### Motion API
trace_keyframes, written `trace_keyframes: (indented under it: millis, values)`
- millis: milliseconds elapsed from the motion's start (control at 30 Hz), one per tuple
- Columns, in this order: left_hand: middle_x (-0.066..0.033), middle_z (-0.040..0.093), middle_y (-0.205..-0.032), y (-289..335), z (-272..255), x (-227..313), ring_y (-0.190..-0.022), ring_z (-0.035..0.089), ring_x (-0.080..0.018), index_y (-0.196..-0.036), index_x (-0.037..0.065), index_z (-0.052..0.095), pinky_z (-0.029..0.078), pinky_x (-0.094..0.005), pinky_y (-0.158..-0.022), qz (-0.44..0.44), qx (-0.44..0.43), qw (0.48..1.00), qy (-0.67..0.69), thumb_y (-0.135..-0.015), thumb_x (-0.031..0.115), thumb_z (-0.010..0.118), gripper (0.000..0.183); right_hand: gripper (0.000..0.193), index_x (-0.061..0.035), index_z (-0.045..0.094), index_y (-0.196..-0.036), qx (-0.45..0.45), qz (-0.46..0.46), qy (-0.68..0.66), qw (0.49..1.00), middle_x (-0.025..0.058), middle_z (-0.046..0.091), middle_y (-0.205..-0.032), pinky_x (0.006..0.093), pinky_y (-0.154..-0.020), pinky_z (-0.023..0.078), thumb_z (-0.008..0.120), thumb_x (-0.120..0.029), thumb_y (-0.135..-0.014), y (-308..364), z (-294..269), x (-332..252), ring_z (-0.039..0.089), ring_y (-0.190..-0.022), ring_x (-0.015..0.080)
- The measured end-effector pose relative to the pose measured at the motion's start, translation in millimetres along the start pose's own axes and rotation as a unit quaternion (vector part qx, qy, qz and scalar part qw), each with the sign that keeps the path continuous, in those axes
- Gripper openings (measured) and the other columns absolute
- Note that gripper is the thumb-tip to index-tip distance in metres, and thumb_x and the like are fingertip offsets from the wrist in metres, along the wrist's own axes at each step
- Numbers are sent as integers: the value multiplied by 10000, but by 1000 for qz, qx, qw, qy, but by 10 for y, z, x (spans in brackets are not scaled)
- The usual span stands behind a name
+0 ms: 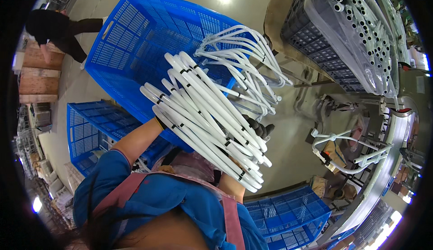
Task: The person assembles white plastic components by inserting a central hub into a basket of rods and then feeding the assembly into a machine to secure the parts. The finished units are placed into a blue crate.
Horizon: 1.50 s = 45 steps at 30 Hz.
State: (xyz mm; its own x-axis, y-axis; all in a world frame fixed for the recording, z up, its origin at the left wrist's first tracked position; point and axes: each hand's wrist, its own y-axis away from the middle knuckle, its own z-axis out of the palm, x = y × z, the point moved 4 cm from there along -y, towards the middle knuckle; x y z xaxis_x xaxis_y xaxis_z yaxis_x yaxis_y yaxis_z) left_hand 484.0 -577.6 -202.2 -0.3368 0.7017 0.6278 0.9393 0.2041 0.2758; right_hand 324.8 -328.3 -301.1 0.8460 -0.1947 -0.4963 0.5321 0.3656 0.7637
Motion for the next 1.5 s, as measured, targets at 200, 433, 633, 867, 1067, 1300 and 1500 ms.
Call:
trace_keyframes:
  millis: [200, 433, 633, 867, 1067, 1300, 1500]
  values:
    - [-137, 506, -1344, -649, 219, 146, -1194, 513, -296, -1295, 107, 528, 407, -413, -1024, 41, 52, 996, -56, -950, 264, 494, 381, 436, -196, 641, -1042, 38, 60, 2, 997, 16, 654, -977, 404, -916, 423, 383, -538, -962, -520, -443, 192, 566, -957, 199]
    - [-137, 483, -1377, -688, 411, 257, -1219, 497, -301, -1316, 118, 514, 393, -422, -1042, 57, 44, 997, -18, -945, 265, 499, 400, 424, -194, 637, -1054, 39, 130, 64, 989, 21, 655, -982, 392, -892, 446, 396, -530, -961, -767, -770, 287, 578, -940, 195]
    - [-190, 581, -1225, 86, 681, 113, -1093, 566, -382, -1228, 91, 553, 462, -456, -925, -165, -141, 973, 82, -888, 263, 553, 381, 414, -192, 634, -1064, -26, 250, 247, 936, 25, 657, -986, 381, -871, 466, 407, -523, -961, -142, -1057, 418, 588, -926, 192]
    - [-218, 422, -1409, 233, 1439, 321, -1305, 399, -362, -1371, 15, 407, 357, -404, -1059, -240, 127, 952, 144, -911, 232, 559, 531, 305, -58, 634, -1154, -427, -9, 685, 590, 44, 670, -1067, 306, -809, 493, 489, -254, -972, 282, -711, -62, 628, -904, 176]
    - [-152, 579, -1240, 285, 2185, -177, -1108, 582, -308, -1248, 55, 525, 496, -389, -891, -305, 204, 930, 2, -863, 302, 629, 469, 251, -10, 653, -1076, -123, -95, 519, 840, 54, 675, -851, 267, -702, 493, 560, -195, -935, 187, -710, -1203, 598, -749, 117]
    - [-134, 584, -1253, 640, 2424, -672, -1155, 552, -272, -1192, 81, 573, 442, -391, -957, -342, 132, 921, -135, -889, 215, 590, 332, 378, -52, 649, -1125, 75, -172, 663, 725, 148, 691, -922, 370, -742, 512, 641, -291, -833, -1096, -1219, -1861, 657, -820, 268]
    - [-143, 583, -1238, 1506, 2480, -1090, -1168, 524, -319, -1244, 76, 535, 395, -455, -971, -455, 105, 876, -120, -830, 259, 675, 474, 492, -94, 556, -1227, -13, -202, 818, 538, 219, 641, -1024, 464, -809, 501, 675, -307, -800, -3142, -1816, -1884, 613, -944, 396]
